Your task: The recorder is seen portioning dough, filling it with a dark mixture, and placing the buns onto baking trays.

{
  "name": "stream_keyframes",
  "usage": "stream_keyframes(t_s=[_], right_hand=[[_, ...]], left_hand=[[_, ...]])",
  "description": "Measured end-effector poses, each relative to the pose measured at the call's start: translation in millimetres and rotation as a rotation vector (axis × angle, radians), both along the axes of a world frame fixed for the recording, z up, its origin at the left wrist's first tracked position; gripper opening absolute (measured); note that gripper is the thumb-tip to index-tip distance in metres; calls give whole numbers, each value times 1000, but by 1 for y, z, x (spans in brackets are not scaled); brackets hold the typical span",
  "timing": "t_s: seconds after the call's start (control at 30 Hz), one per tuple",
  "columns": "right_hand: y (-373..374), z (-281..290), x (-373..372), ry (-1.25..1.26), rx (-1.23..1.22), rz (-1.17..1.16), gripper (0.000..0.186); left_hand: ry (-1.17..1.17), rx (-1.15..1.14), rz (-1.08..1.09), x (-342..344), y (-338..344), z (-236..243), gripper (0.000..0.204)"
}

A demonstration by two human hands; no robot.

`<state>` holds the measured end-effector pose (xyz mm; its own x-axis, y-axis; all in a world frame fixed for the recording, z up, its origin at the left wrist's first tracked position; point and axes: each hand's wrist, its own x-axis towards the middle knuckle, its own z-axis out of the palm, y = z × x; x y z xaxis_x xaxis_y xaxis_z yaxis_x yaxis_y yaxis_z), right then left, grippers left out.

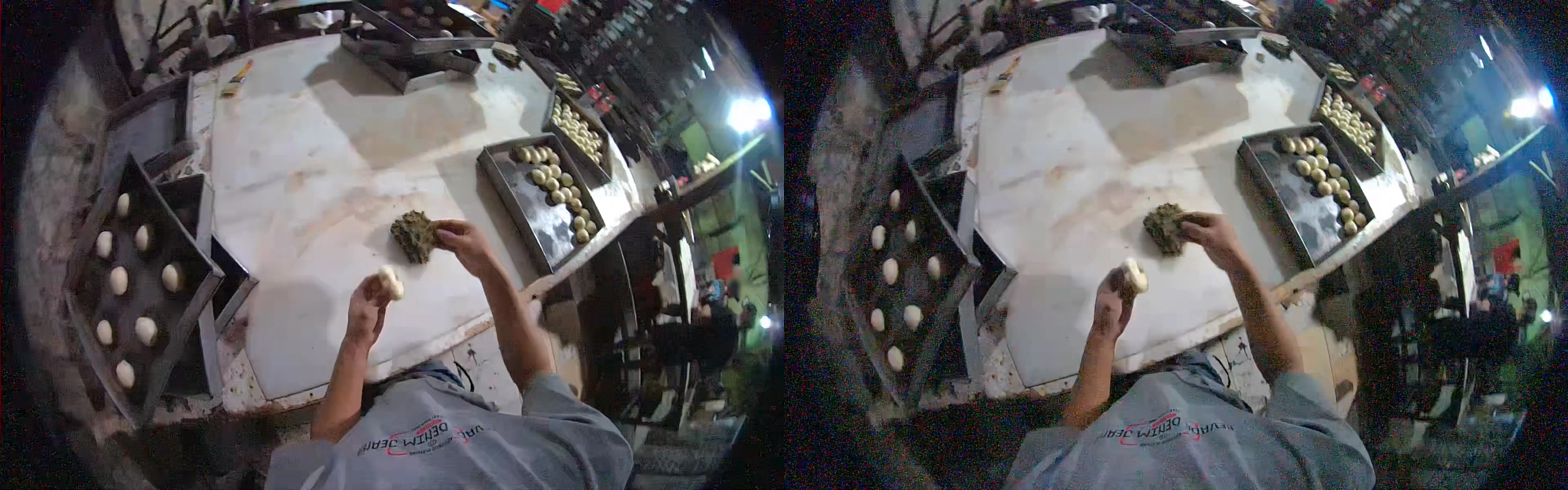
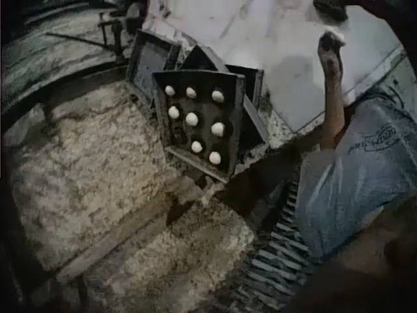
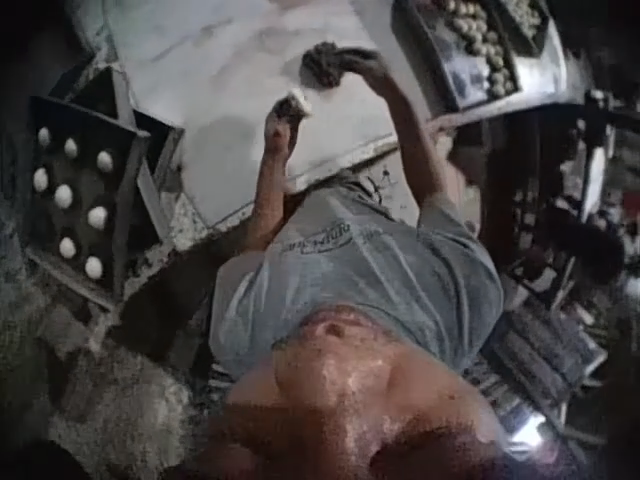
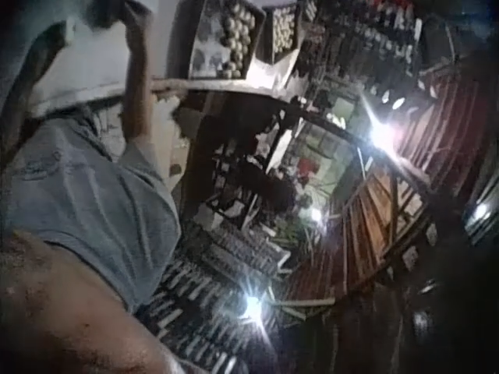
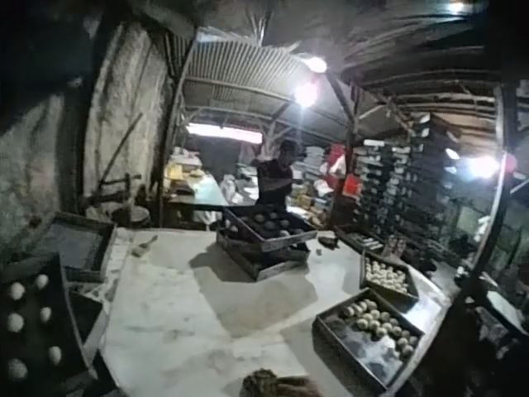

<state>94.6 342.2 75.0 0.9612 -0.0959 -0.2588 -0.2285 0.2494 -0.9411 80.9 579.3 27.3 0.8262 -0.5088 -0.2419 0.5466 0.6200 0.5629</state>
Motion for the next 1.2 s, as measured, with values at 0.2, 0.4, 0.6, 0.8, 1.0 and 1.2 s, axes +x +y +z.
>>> stream_keyframes(t_s=[0.2,0.4,0.6,0.8,1.0,1.2], right_hand=[[73,57,-72,-185,-758,-160,17],[62,84,-141,-229,-1025,-94,22],[-3,86,-213,-117,-1136,-299,23],[-39,46,-306,-103,-739,-407,40],[-65,33,-379,-358,-863,-442,34],[-99,24,-386,-232,-730,-557,19]], left_hand=[[-89,-373,-160,-4,-48,14,37],[-28,-349,-401,-46,-67,15,45],[-156,-81,-685,-111,-112,36,69],[-155,86,-410,-192,-178,42,36],[-219,247,-490,-256,-210,45,29],[-176,92,-644,-272,-219,58,39]])
